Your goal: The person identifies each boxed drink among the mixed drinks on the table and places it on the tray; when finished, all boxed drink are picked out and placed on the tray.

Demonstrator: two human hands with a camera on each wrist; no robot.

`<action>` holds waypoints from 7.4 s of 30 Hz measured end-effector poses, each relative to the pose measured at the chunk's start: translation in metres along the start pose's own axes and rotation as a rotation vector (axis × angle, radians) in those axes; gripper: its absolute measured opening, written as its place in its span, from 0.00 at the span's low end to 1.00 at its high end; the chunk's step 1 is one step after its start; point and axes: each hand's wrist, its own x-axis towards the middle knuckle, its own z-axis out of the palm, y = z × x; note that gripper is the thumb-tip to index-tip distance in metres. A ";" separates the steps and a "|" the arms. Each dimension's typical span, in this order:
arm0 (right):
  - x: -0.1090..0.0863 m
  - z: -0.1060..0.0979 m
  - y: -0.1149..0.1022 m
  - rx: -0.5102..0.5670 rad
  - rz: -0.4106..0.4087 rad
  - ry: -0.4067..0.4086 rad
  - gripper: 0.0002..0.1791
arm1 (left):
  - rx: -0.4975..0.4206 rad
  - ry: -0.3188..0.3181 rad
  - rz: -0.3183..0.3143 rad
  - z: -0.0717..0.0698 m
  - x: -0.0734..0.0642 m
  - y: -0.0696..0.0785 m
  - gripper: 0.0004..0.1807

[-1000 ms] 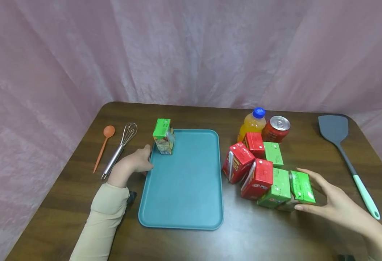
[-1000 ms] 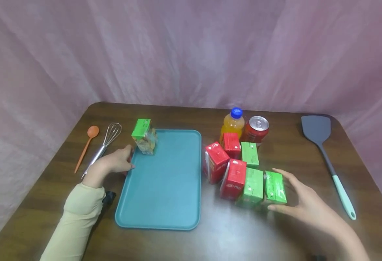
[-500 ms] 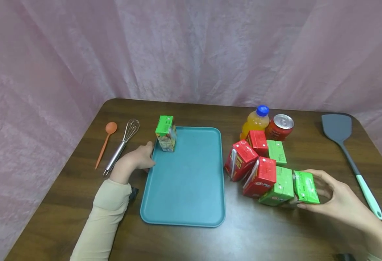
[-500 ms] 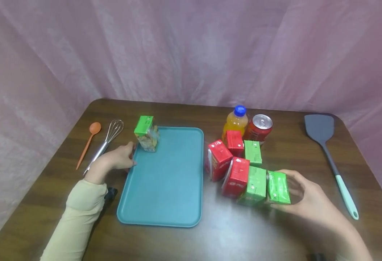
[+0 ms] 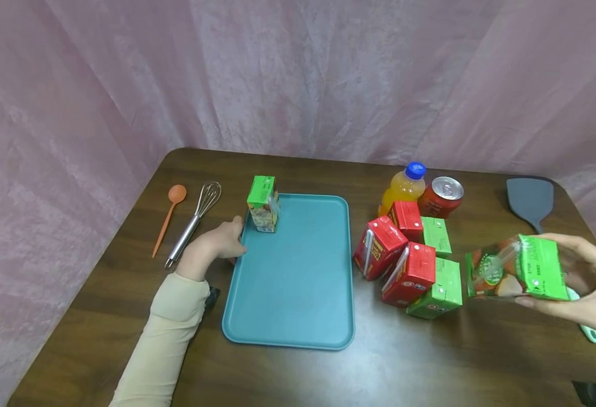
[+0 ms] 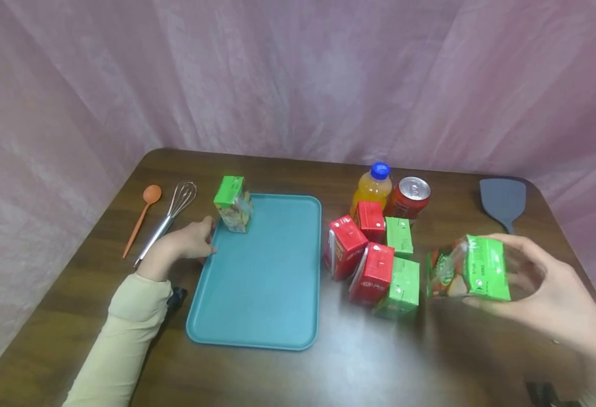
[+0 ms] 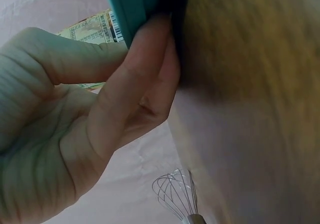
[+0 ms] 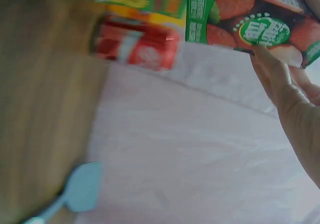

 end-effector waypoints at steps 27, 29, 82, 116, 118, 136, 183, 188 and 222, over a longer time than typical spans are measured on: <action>0.119 0.155 -0.063 0.233 -0.128 0.331 0.42 | -0.020 -0.003 0.019 -0.002 -0.003 -0.005 0.42; 0.127 0.166 -0.060 0.245 -0.085 0.312 0.42 | -0.024 -0.002 0.016 -0.001 -0.003 -0.006 0.42; 0.187 0.263 0.100 -0.168 0.632 0.035 0.48 | -0.073 0.031 0.010 0.009 -0.013 -0.010 0.32; 0.074 0.154 -0.015 -0.655 -0.143 -0.080 0.30 | -0.084 0.020 0.019 0.010 -0.014 -0.009 0.33; 0.064 0.135 -0.011 -0.670 -0.135 -0.067 0.30 | -0.084 0.021 0.016 0.010 -0.014 -0.009 0.34; 0.006 0.069 0.020 -0.764 0.172 -0.119 0.46 | -0.069 0.025 0.015 0.010 -0.012 -0.007 0.35; 0.031 0.077 -0.078 -0.610 0.030 0.254 0.54 | -0.096 0.067 0.098 0.004 -0.016 -0.013 0.36; 0.058 0.109 -0.088 -0.284 0.004 0.301 0.51 | -0.075 0.070 0.098 0.003 -0.016 -0.014 0.35; 0.178 0.248 0.057 -0.516 0.565 0.221 0.41 | -0.082 0.038 0.098 -0.001 -0.013 -0.013 0.36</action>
